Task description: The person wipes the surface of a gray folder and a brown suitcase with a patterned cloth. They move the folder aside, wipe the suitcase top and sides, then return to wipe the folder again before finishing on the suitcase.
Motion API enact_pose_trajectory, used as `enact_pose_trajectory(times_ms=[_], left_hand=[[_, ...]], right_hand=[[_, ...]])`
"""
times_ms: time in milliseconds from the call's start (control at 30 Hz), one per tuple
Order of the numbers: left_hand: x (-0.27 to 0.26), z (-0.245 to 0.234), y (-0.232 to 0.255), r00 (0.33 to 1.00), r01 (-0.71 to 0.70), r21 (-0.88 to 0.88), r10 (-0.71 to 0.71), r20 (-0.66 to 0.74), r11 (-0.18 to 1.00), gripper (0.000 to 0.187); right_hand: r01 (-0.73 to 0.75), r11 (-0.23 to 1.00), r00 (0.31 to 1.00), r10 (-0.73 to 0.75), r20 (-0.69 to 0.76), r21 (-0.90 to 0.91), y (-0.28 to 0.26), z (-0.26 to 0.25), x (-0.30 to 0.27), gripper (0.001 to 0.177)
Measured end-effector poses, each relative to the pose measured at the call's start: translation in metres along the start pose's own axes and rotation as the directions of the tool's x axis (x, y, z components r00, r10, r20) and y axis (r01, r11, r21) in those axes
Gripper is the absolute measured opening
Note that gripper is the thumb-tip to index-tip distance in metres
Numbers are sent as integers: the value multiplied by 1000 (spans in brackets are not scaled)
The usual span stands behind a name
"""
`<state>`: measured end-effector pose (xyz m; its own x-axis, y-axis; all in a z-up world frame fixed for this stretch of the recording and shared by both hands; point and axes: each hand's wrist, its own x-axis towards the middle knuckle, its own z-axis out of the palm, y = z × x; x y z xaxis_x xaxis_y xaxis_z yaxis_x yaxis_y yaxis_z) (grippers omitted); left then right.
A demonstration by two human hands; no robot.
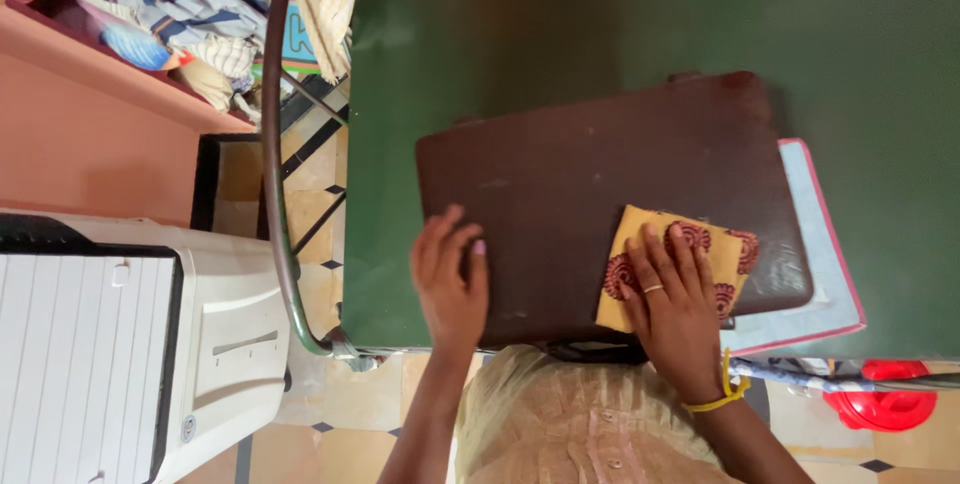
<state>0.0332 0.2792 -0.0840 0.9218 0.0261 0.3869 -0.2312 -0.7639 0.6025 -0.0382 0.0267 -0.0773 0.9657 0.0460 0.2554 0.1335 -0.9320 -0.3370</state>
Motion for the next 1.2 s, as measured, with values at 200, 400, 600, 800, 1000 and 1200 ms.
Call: enact_pose_trajectory(times_ms=[200,400,600,800,1000,1200], left_hand=[[-6,6,-51,910,399,-303,-332,249,865,59],[-8,11,-61,839,534,-397,-410,357,747,60],[-4,6,-55,870,485,-449,-365,331,750,57],[0,4,-51,840,539,-465,-403,364,703,56],[-2,5,-53,819,570,-478,-417,394,668,57],[-3,11,-59,822,558,-736,-374,429,384,64]], right_hand=[[34,992,998,-28,51,-121,4,14,36,60],[46,990,998,-39,59,-132,13,32,89,58],[222,975,954,-220,203,13,-38,53,112,58],[392,910,858,-415,301,136,-63,67,53,60],[126,958,827,43,560,-259,57,15,51,30],[74,994,987,-62,147,-76,87,-13,34,63]])
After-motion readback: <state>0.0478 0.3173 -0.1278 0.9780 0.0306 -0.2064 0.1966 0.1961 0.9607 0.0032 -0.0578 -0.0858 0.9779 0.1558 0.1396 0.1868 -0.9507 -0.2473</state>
